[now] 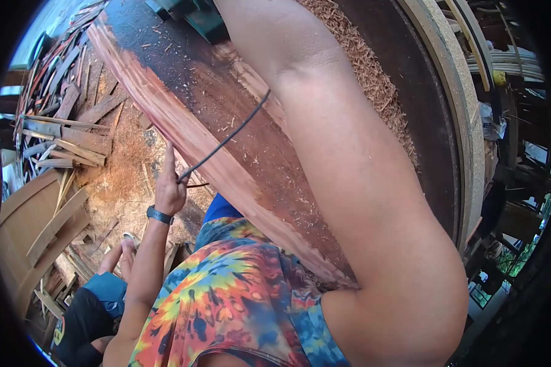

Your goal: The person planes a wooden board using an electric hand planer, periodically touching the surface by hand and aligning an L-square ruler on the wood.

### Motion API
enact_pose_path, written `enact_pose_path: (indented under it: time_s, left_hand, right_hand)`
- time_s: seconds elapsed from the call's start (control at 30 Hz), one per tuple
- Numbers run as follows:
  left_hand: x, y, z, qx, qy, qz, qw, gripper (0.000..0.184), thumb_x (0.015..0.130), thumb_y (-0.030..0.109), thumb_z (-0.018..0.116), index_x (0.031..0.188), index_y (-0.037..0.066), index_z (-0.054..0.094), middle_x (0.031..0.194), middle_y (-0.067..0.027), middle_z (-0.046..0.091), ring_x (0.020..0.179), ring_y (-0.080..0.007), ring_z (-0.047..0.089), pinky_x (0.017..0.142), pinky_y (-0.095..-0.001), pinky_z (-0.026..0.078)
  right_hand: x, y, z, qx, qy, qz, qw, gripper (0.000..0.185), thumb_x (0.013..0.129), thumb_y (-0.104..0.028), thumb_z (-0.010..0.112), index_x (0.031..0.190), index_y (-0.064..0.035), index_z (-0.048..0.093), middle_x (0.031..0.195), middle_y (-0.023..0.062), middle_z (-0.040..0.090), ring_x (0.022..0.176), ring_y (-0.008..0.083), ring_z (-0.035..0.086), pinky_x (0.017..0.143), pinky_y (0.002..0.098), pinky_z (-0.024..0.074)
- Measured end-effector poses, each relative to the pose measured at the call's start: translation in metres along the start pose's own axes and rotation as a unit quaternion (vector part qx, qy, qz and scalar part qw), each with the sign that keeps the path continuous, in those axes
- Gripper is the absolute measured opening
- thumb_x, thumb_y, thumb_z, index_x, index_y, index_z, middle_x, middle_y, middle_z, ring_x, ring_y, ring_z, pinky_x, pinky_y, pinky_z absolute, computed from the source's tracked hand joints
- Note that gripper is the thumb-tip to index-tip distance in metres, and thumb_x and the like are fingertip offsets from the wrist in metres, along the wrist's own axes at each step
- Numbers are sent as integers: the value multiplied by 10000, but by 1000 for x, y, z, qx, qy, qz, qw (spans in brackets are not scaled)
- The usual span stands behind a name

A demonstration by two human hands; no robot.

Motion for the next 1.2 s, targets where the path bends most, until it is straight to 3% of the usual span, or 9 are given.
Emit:
enact_pose_path:
  time_s: [0.1, 0.33, 0.4, 0.47, 0.53, 0.6, 0.73, 0.83, 1.2]
  left_hand:
    - [-29, -45, -22, -27, 82, -48, 995, 781, 959, 110, 623, 1608, 46, 191, 1619, -217, 316, 1332, -366, 541, 986, -401, 512]
    - [-123, -118, -56, -130, 246, -254, 926, 782, 1052, 368, 535, 1611, 13, 119, 1669, -155, 222, 1335, -272, 502, 1047, -355, 479]
    - [-130, -97, -37, -1, 235, -153, 960, 775, 1053, 362, 539, 1614, 23, 125, 1655, -168, 256, 1253, -261, 544, 1008, -361, 492]
    - [-136, -34, -12, -5, 183, -155, 971, 751, 1053, 333, 554, 1619, 46, 152, 1605, -199, 352, 1037, -227, 581, 892, -357, 508]
    - [-143, -8, 36, -56, 104, -160, 980, 760, 1008, 246, 633, 1602, 33, 211, 1562, -232, 401, 1029, -260, 578, 908, -363, 491]
    - [-148, 82, 69, 83, 116, 44, 989, 865, 926, 265, 719, 1588, 9, 225, 1604, -264, 307, 1462, -389, 356, 1177, -447, 327]
    - [-171, 199, 133, 138, 24, 154, 978, 1048, 796, 565, 767, 1565, 35, 292, 1621, -235, 282, 1498, -396, 280, 1203, -516, 239]
    - [-193, 248, 171, 143, -40, 210, 966, 1037, 788, 601, 753, 1556, 55, 322, 1621, -219, 289, 1503, -391, 267, 1220, -538, 183]
    - [-196, 257, 200, 142, -131, 185, 964, 875, 870, 609, 654, 1499, 47, 420, 1605, -210, 322, 1506, -403, 249, 1229, -560, 134]
  right_hand:
    - [-71, 5, -22, -13, -2, 3, 1000, 698, 938, -696, 556, 770, -20, 603, 555, 23, 534, 443, 104, 520, 423, 280, 430]
    - [-319, 50, -122, -71, 1, 61, 996, 704, 942, -705, 536, 811, -18, 609, 561, 20, 534, 457, 98, 525, 431, 278, 435]
    - [-413, 71, -159, -92, 1, 108, 990, 712, 951, -712, 509, 843, -15, 608, 560, 15, 526, 465, 89, 522, 440, 268, 432]
    - [-507, 91, -192, -75, 7, 112, 991, 721, 953, -720, 494, 857, -14, 599, 562, 9, 513, 467, 76, 507, 450, 245, 415]
    - [-600, 113, -225, -51, 13, 139, 989, 695, 947, -719, 510, 807, -42, 584, 579, -4, 520, 511, 79, 528, 477, 276, 438]
    - [-695, 143, -260, -50, 32, 166, 984, 678, 954, -708, 514, 837, -44, 583, 587, -27, 507, 526, 54, 489, 496, 243, 404]
    - [-863, 178, -315, -13, 73, 182, 980, 721, 936, -725, 512, 906, -10, 599, 606, -11, 520, 540, 73, 499, 502, 255, 392]
    - [-960, 199, -349, -33, 90, 215, 972, 846, 863, -815, 504, 908, 21, 625, 621, 10, 543, 539, 82, 516, 491, 245, 386]
    - [-984, 210, -361, -19, 129, 229, 965, 858, 816, -831, 563, 820, 23, 641, 568, 24, 550, 485, 94, 526, 452, 252, 393]
Point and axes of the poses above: each hand's wrist, its own x-axis towards the middle knuckle, its own z-axis out of the palm, y = z × x, the point moved 9 cm from there along x, towards the middle knuckle
